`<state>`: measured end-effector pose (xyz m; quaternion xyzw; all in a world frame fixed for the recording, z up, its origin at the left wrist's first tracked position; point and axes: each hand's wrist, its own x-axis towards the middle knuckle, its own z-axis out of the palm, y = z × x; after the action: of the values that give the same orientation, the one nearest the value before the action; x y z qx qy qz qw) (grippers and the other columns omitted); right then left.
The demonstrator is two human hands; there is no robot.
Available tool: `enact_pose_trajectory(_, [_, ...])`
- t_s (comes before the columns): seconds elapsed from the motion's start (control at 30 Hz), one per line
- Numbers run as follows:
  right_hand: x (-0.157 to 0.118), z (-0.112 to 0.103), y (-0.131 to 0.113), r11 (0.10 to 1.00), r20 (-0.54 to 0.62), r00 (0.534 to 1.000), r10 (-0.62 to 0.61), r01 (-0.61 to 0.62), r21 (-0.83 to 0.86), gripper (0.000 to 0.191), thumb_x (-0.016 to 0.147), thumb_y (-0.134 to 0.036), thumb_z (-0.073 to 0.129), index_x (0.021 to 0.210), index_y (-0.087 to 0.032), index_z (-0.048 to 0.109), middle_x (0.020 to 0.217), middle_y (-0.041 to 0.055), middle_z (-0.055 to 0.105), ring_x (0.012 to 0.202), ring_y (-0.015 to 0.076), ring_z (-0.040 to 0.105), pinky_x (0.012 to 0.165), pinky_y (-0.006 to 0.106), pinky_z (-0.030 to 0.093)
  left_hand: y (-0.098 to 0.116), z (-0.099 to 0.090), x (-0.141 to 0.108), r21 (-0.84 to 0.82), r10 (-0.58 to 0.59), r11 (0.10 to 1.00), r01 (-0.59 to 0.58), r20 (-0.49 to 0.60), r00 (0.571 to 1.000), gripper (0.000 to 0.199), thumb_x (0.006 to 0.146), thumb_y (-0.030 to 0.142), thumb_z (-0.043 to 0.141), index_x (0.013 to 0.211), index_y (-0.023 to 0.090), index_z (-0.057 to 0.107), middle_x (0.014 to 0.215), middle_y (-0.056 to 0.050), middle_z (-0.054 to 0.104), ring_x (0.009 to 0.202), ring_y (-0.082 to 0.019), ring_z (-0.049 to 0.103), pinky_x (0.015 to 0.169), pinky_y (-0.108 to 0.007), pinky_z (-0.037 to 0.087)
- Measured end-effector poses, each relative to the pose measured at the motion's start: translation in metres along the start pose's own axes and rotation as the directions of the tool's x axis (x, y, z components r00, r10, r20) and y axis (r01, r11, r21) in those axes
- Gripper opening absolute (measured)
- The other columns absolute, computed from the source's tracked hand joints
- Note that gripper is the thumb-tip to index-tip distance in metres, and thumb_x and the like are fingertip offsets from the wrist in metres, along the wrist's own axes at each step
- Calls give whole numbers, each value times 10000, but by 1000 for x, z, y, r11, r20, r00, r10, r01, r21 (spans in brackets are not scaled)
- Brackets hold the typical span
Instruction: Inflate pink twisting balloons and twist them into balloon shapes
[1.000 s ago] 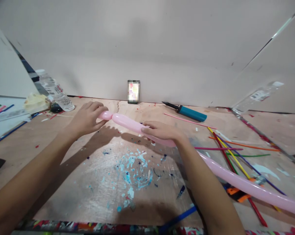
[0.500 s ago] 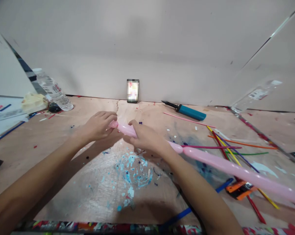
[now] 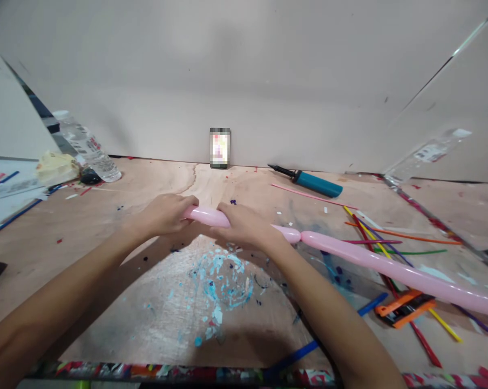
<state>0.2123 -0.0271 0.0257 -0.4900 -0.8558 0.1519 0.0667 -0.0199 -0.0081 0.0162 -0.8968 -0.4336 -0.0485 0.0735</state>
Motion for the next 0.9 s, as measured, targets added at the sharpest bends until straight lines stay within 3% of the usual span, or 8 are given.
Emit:
enact_pose_trajectory(0.17, [2, 6, 2, 997, 7, 998, -68, 68, 31, 483, 828, -628, 483, 1058, -218, 594, 977, 64, 679, 792, 207, 603, 629, 273, 356, 10, 1, 2, 41, 150, 988, -148, -40, 988, 385, 879, 526, 484, 1080, 203, 543, 940, -39, 672, 872, -222, 632, 717, -329, 372])
enact_pose_trajectory(0.37, [2, 4, 2, 993, 58, 993, -104, 101, 58, 451, 842, -605, 483, 1051, -221, 594, 993, 55, 680, 806, 204, 598, 649, 275, 366, 19, -1, 0, 63, 203, 978, -198, -73, 977, 346, 907, 504, 443, 946, 188, 579, 872, -37, 662, 815, -205, 622, 679, -327, 356])
enact_pose_trajectory(0.5, [2, 3, 0, 991, 102, 987, -122, 117, 58, 373, 848, -520, 520, 1043, -211, 597, 986, 57, 681, 809, 195, 595, 635, 263, 357, 22, 0, -1, 58, 241, 969, -239, -31, 970, 272, 912, 413, 451, 862, 187, 592, 836, -40, 662, 760, -207, 615, 649, -322, 345])
enact_pose_trajectory(0.6, [3, 4, -1, 987, 92, 983, -158, 157, 23, 319, 860, -457, 524, 1062, -216, 585, 983, 55, 673, 827, 194, 586, 637, 258, 347, 20, -1, -1, -85, 194, 978, -190, 46, 980, 244, 904, 334, 440, 805, 183, 604, 778, -44, 662, 691, -185, 598, 596, -297, 321])
enact_pose_trajectory(0.67, [4, 4, -2, 979, 45, 980, -191, 194, -60, 270, 872, -405, 519, 1061, -220, 571, 978, 56, 661, 838, 197, 574, 647, 261, 337, 17, -4, -2, -286, 149, 952, -107, 129, 980, 276, 903, 330, 418, 773, 180, 609, 705, -37, 640, 619, -162, 566, 557, -280, 307])
enact_pose_trajectory(0.73, [5, 3, -4, 955, -20, 972, -234, 226, -195, 235, 872, -335, 523, 1073, -220, 560, 964, 63, 641, 844, 205, 554, 669, 277, 327, 13, -8, -4, -554, 151, 833, 15, 253, 956, 306, 904, 368, 405, 791, 176, 615, 646, -21, 606, 567, -140, 537, 540, -263, 327])
enact_pose_trajectory(0.8, [6, 2, -7, 910, -85, 955, -283, 240, -337, 254, 861, -258, 523, 1111, -222, 551, 977, 75, 614, 864, 218, 527, 713, 300, 321, 9, -12, -5, -773, 193, 609, 178, 361, 912, 355, 906, 445, 390, 841, 173, 610, 603, -2, 564, 529, -126, 518, 534, -252, 364])
enact_pose_trajectory(0.9, [6, 1, -13, 851, -171, 925, -339, 224, -476, 333, 843, -183, 506, 1174, -217, 532, 1029, 99, 578, 912, 240, 489, 786, 334, 311, 4, -15, -6, -885, 236, 299, 356, 430, 871, 428, 904, 543, 357, 799, 175, 550, 540, 23, 472, 471, -110, 460, 508, -253, 385])
